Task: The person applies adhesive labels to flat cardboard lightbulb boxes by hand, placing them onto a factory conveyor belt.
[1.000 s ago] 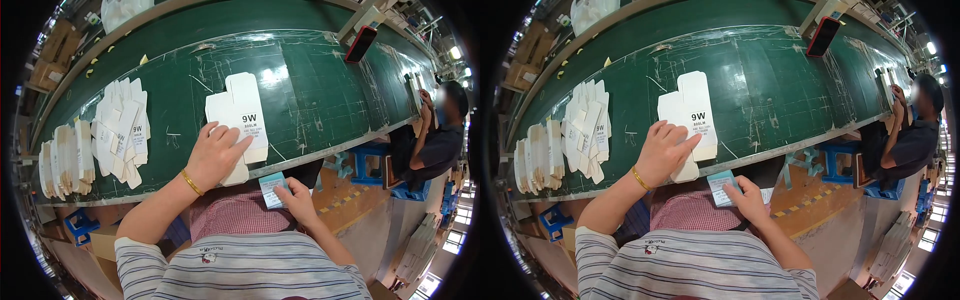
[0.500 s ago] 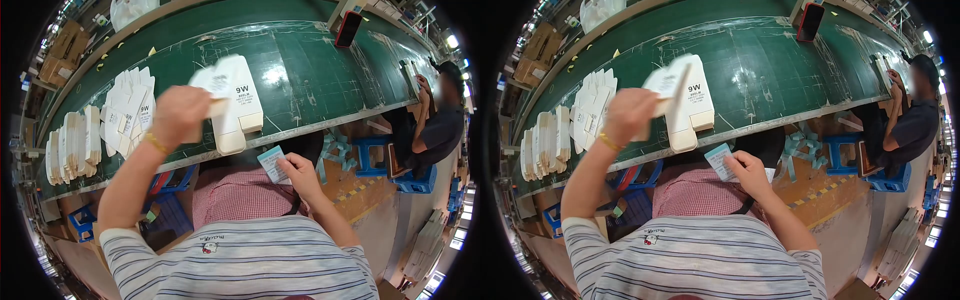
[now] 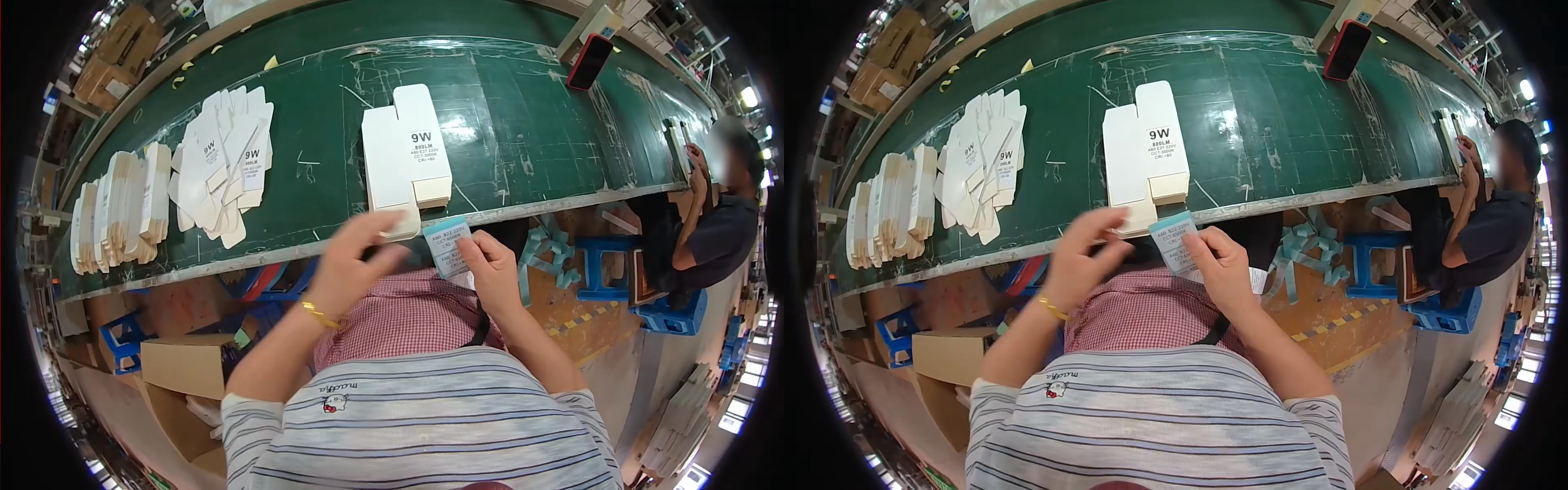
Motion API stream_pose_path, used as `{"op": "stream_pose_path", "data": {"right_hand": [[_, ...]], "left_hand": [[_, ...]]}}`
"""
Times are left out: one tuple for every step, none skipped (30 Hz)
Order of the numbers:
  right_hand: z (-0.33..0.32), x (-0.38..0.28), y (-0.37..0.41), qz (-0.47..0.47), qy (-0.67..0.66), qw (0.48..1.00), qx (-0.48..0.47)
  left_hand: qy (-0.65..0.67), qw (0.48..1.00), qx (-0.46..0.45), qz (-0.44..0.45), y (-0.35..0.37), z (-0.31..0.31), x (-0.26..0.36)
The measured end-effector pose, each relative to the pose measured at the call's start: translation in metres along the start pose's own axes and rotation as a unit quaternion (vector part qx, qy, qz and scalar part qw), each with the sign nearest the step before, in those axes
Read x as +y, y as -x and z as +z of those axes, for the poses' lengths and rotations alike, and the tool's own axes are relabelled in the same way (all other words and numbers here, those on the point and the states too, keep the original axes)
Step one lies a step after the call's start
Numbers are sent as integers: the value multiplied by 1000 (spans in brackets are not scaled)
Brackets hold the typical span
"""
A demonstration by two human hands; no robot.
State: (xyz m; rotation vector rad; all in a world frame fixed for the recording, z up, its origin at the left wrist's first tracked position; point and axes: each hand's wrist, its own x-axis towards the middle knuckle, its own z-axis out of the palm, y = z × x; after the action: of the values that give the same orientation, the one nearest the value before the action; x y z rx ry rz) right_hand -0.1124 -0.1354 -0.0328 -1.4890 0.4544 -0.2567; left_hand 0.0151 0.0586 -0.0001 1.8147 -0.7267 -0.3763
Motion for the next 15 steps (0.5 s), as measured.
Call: {"op": "stream_pose_path", "data": {"right_hand": [[-2,2,1,-8,11,1000,-3],[-4,3,2,-16,23,1000,-6],[-6,2,3,-6,13,1000,-13],[-8,-1,2,4,3,1000,-19],[-10,-4,2,14,-10,1000,-25],[-11,-12,1,-1,3,1000,-30],[-12,-23,0,-16,16,999,-36],[-14,-28,-3,-30,28,998,-41],[-17,-26,-7,-86,65,992,-63],[-21,-29,-8,-86,99,989,-73],[-24,-35,-9,-87,132,984,-83],[-25,-38,-10,-87,165,978,-95],[-24,-38,-10,-82,154,981,-82],[-22,-36,-10,-78,142,984,-70],[-20,-34,-9,-73,130,987,-58]], "left_hand": [[98,994,-16,-43,2,25,5],[181,981,-27,-70,3,41,1],[212,973,-33,-88,2,48,-1],[242,964,-40,-105,1,53,-3],[269,954,-48,-123,0,56,-5],[272,951,-62,-130,-1,55,-4],[276,948,-77,-137,-4,52,-1],[278,945,-91,-145,-5,51,0],[278,947,-87,-133,-5,52,-1],[277,950,-82,-120,-6,54,-2],[276,952,-75,-107,-6,55,-3],[249,963,-65,-81,-6,57,-3],[221,972,-54,-55,-7,58,-4],[194,980,-42,-30,-7,58,-5],[178,982,-50,-42,-8,55,-2]]}}
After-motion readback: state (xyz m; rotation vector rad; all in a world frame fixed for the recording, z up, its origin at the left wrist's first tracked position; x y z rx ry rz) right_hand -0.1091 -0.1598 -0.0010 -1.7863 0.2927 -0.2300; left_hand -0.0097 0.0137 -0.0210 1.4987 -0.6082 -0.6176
